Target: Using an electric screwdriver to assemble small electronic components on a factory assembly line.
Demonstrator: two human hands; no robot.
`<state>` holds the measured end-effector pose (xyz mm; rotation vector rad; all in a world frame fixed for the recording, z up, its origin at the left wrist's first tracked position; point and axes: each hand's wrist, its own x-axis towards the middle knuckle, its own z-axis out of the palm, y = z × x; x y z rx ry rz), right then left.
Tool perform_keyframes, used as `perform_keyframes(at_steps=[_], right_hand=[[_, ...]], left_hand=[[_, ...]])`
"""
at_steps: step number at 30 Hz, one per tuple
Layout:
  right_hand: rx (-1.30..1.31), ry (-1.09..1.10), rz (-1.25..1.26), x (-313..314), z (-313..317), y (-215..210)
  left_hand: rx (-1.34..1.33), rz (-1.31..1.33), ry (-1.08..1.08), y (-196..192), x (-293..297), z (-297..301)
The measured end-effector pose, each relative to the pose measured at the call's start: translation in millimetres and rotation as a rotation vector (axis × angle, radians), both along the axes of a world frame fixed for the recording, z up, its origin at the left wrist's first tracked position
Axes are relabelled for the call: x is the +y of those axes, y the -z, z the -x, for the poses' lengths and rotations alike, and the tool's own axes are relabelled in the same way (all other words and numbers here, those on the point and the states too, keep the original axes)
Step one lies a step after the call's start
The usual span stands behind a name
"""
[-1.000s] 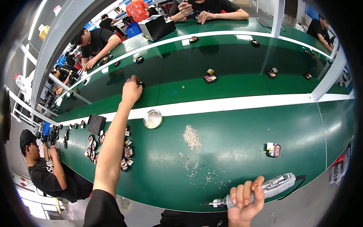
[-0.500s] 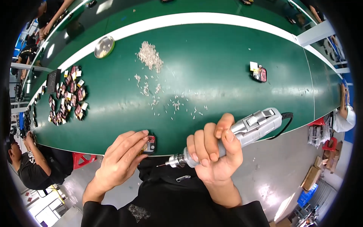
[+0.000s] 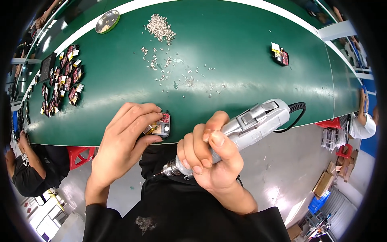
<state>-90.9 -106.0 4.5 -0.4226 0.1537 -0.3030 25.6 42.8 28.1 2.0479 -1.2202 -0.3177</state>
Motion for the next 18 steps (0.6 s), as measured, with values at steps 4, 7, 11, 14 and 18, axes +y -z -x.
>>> perform_keyframes(at_steps=[4, 7, 11, 14, 18], right_hand=[[0.015, -0.048, -0.025, 10, 2, 2], [0.054, -0.08, -0.072, 16, 3, 4], [0.101, -0.127, -0.005, 19, 2, 5], [0.119, -0.13, 0.003, 20, 2, 6], [0.168, -0.118, 0.019, 23, 3, 3]], left_hand=[[0.076, -0.018, -0.006, -4, -3, -8], [0.14, -0.004, -0.01, -1, -5, -14], [0.25, -0.051, -0.005, -2, -8, -21], [0.071, -0.055, 0.008, 1, -10, -15], [-0.282, -0.118, 0.031, 0, -13, -1]])
